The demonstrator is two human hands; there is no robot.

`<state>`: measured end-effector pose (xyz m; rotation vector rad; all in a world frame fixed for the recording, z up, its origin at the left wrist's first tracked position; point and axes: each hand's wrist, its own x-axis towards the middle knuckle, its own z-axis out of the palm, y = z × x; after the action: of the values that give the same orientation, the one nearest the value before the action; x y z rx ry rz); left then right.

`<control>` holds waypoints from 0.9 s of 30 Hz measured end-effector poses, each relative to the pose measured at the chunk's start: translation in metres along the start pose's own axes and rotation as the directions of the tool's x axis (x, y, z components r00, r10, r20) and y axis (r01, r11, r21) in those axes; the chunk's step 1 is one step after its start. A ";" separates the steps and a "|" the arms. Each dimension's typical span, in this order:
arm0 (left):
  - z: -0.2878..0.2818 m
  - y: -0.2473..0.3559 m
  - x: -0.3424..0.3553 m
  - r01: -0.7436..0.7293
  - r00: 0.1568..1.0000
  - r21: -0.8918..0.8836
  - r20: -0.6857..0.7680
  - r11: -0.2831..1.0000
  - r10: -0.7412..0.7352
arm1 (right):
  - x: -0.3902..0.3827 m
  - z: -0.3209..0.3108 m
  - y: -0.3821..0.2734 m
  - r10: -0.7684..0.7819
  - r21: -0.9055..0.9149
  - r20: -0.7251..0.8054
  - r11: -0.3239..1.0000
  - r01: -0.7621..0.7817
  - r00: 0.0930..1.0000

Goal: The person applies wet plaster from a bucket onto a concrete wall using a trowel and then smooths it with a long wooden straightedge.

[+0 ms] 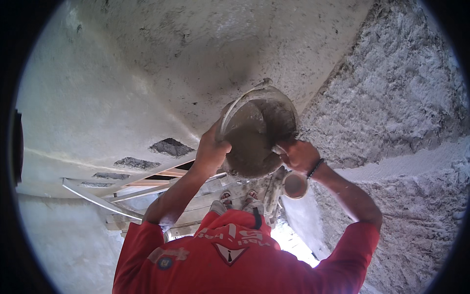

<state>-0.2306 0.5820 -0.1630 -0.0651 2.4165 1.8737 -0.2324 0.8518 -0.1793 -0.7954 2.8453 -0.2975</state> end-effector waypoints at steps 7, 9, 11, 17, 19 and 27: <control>-0.030 0.001 -0.011 0.065 0.995 -0.310 -0.051 0.949 -0.085 | 0.006 -0.047 -0.019 -0.137 0.085 -0.289 0.982 0.168 0.947; -0.044 0.012 -0.019 0.176 0.978 -0.430 -0.024 0.885 -0.206 | 0.011 -0.083 -0.025 -0.182 0.058 -0.301 0.976 0.208 0.936; -0.058 0.012 -0.031 0.162 0.973 -0.469 -0.073 0.868 -0.221 | 0.017 -0.124 -0.036 -0.245 0.037 -0.276 0.964 0.265 0.930; -0.084 -0.005 -0.052 0.159 0.955 -0.465 -0.152 0.871 -0.256 | 0.042 -0.228 -0.062 -0.512 0.035 -0.206 0.848 0.529 0.834; -0.091 -0.007 -0.059 0.147 0.946 -0.454 -0.194 0.879 -0.258 | 0.058 -0.241 -0.064 -0.559 0.123 -0.162 0.806 0.578 0.813; -0.078 -0.031 -0.055 0.135 0.948 -0.511 -0.182 0.849 -0.261 | 0.074 -0.351 -0.041 -0.429 -0.264 -0.550 0.903 0.339 0.716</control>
<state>-0.1768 0.4978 -0.1684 -0.5917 1.8840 2.4423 -0.3504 0.8291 0.1608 -1.5952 3.2690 -0.4751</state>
